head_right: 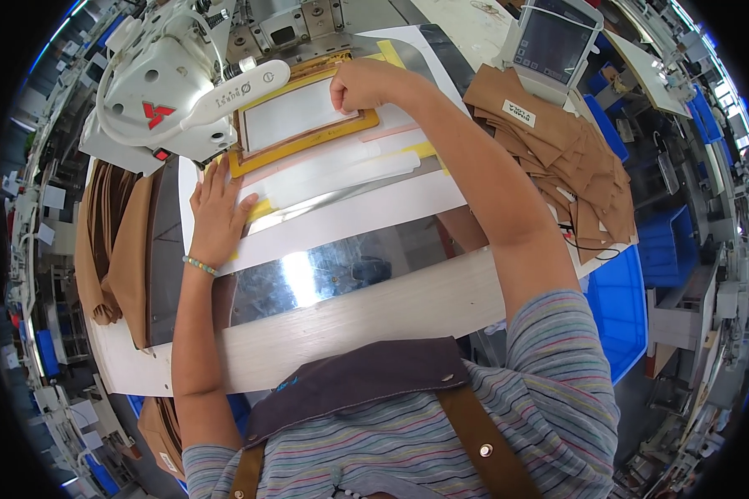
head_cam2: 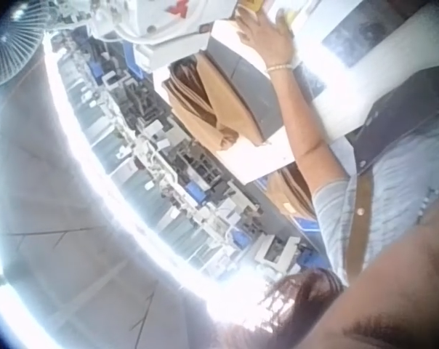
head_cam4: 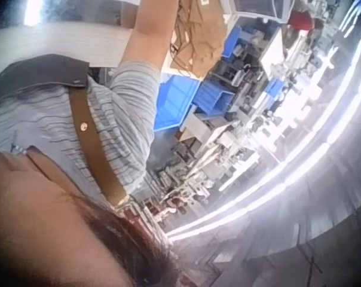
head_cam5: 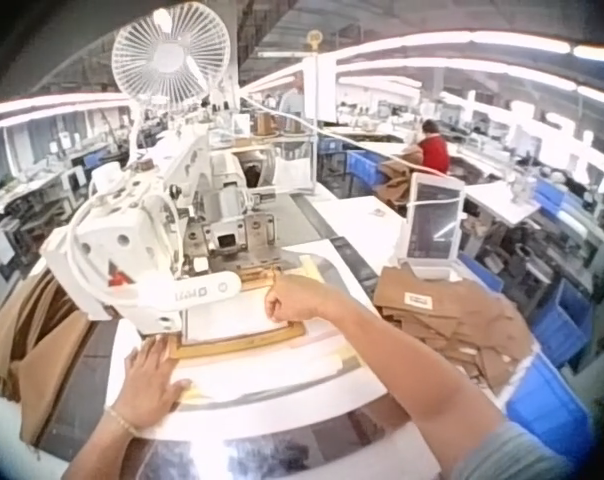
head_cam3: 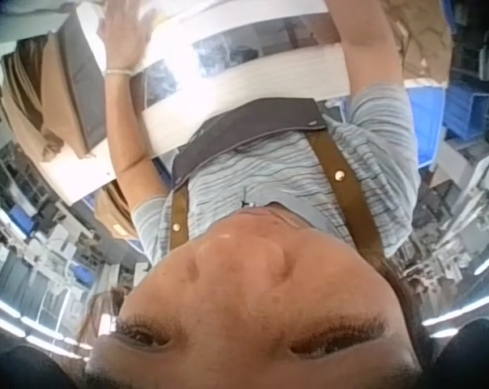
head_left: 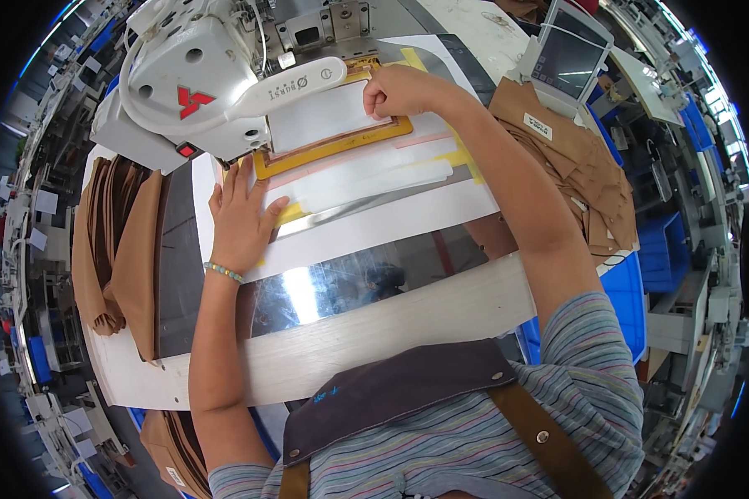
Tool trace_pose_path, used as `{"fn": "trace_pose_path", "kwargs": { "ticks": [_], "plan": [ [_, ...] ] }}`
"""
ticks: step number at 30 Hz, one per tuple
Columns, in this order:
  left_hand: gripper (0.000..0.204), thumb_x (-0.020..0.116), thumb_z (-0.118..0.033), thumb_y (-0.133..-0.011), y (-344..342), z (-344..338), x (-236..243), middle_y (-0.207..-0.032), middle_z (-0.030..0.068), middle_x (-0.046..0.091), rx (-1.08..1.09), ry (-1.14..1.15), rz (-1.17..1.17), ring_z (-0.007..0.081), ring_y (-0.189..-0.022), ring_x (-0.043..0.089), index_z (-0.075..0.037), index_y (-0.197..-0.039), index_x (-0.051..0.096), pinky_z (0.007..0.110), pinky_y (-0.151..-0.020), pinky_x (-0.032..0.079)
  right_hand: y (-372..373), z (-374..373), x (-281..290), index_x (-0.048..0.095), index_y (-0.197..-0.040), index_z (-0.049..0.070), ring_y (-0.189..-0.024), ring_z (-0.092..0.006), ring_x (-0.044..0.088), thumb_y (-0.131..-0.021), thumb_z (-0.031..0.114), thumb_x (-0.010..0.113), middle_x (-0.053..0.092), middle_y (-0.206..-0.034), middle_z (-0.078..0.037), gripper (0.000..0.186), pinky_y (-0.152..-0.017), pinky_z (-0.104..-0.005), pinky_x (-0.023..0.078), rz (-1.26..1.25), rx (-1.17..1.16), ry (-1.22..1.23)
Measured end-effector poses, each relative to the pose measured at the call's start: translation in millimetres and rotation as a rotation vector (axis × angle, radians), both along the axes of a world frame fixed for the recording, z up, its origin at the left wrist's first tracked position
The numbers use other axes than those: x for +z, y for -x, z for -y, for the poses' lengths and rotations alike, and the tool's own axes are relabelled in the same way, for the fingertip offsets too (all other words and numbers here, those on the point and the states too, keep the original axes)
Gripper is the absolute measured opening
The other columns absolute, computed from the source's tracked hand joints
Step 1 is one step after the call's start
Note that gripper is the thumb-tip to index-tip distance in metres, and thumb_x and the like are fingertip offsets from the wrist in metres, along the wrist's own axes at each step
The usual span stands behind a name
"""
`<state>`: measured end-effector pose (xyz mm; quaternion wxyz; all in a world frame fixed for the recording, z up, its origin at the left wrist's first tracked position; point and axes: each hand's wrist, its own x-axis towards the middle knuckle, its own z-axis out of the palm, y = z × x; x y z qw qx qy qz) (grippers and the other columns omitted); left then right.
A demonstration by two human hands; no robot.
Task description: Sewing leather or fabric components for bags using an industrial Mitsubishi sewing machine.
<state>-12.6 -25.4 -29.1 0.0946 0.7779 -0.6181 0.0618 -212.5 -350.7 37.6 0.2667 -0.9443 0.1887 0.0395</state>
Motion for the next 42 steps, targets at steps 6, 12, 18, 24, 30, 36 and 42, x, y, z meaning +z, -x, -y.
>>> {"fn": "trace_pose_path", "kwargs": {
  "ticks": [6,12,18,24,30,36,42],
  "plan": [
    [0.064,0.049,-0.055,-0.108,1,0,-2,-0.171,0.0187,0.034,-0.003,0.018,0.007,0.0387,-0.16,0.026,-0.006,-0.147,0.062,0.059,-0.127,0.016,1,-1,0,0.078,-0.091,0.01,-0.084,-0.0198,0.072,-0.075,0.012,0.081,0.077,-0.088,-0.004,0.016,-0.073,-0.0349,0.055,0.0,-0.047,-0.021],
    [0.064,0.049,-0.054,-0.108,1,1,-3,-0.171,0.0182,0.034,-0.003,0.027,0.0,0.0379,-0.16,0.025,-0.006,-0.148,0.061,0.058,-0.127,0.015,-4,16,4,0.076,-0.095,0.009,-0.083,-0.0196,0.071,-0.075,0.012,0.08,0.076,-0.086,-0.004,0.02,-0.071,-0.0348,0.053,-0.088,0.039,-0.143],
    [0.064,0.049,-0.054,-0.108,1,-1,-1,-0.172,0.0177,0.034,0.009,0.014,-0.013,0.0372,-0.16,0.024,-0.006,-0.148,0.061,0.058,-0.127,0.015,-12,-1,12,0.072,-0.096,0.006,-0.076,-0.0153,0.067,-0.079,0.009,0.077,0.073,-0.078,-0.003,0.018,-0.069,-0.034,0.049,-0.157,0.089,0.053],
    [0.063,0.051,-0.053,-0.107,2,1,-1,-0.171,0.017,0.035,0.01,0.023,-0.007,0.0373,-0.16,0.026,-0.005,-0.146,0.063,0.058,-0.127,0.016,-7,-14,18,0.073,-0.093,0.008,-0.082,-0.02,0.067,-0.082,0.006,0.068,0.071,-0.083,-0.005,0.012,-0.071,-0.0377,0.05,-0.21,0.055,0.108],
    [0.061,0.051,-0.053,-0.107,0,-1,-5,-0.171,0.017,0.036,0.013,0.048,0.0,0.0369,-0.16,0.026,-0.005,-0.142,0.065,0.058,-0.127,0.016,-4,-41,22,0.074,-0.093,0.007,-0.101,-0.0295,0.067,-0.087,0.003,0.061,0.066,-0.11,-0.01,0.015,-0.084,-0.0447,0.054,-0.228,0.034,0.384],
    [0.061,0.051,-0.052,-0.108,3,-1,4,-0.172,0.0162,0.034,0.028,0.01,-0.006,0.0364,-0.16,0.025,-0.005,-0.145,0.062,0.058,-0.127,0.015,-30,-15,14,0.077,-0.112,0.005,-0.121,-0.0316,0.066,-0.096,0.015,0.059,0.068,-0.136,-0.017,0.027,-0.097,-0.0451,0.057,-0.018,-0.026,0.624],
    [0.062,0.052,-0.051,-0.108,4,0,-2,-0.172,0.0154,0.033,0.032,0.021,-0.017,0.0359,-0.161,0.025,-0.006,-0.149,0.059,0.057,-0.127,0.015,-77,-69,0,0.07,-0.104,0.001,-0.089,-0.0253,0.075,-0.096,0.001,0.05,0.076,-0.102,-0.016,0.021,-0.082,-0.0394,0.061,0.319,-0.041,-0.434]
  ]
}}
